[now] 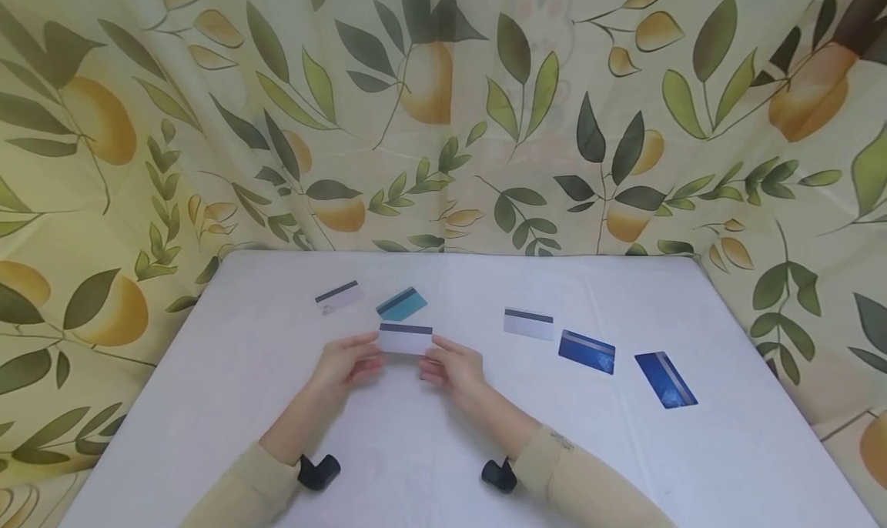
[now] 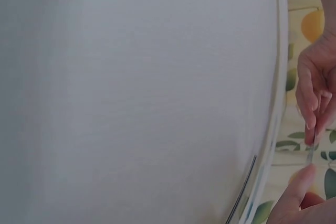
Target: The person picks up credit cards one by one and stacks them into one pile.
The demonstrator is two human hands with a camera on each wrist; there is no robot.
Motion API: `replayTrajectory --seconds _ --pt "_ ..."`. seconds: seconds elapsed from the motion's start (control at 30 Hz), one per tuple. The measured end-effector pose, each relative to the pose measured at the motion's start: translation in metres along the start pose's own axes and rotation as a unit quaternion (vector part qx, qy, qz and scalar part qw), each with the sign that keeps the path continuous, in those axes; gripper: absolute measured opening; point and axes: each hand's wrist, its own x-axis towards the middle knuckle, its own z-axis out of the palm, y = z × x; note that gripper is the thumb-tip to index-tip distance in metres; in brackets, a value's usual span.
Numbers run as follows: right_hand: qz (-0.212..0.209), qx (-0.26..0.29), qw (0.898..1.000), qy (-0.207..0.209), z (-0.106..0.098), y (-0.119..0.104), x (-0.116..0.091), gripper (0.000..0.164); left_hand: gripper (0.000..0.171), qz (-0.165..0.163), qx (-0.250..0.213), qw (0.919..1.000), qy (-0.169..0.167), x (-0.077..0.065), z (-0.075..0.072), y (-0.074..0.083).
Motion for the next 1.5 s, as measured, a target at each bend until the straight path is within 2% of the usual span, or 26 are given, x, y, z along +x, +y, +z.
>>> replayTrajectory --seconds 0.43,0.67,1.0,1.5 --pt "0.002 -0.016 1.0 0.008 -0.027 -0.001 -0.011 0.044 0.032 -0.015 0.008 0.9996 -0.023 -0.012 0.026 -0.006" --pt "0.01 -0.015 1.0 0.009 -0.039 -0.003 -0.013 0.045 0.033 -0.019 -0.001 0.9994 -0.028 -0.007 0.037 -0.017" --pt "0.019 -0.022 0.999 0.016 -0.054 -0.004 -0.014 0.045 0.033 -0.03 -0.002 0.9992 -0.028 -0.009 0.051 -0.021" --pt "0.051 -0.048 0.997 0.04 -0.065 -0.001 -0.012 0.044 0.031 -0.052 0.031 0.9978 -0.028 -0.008 0.06 -0.028"
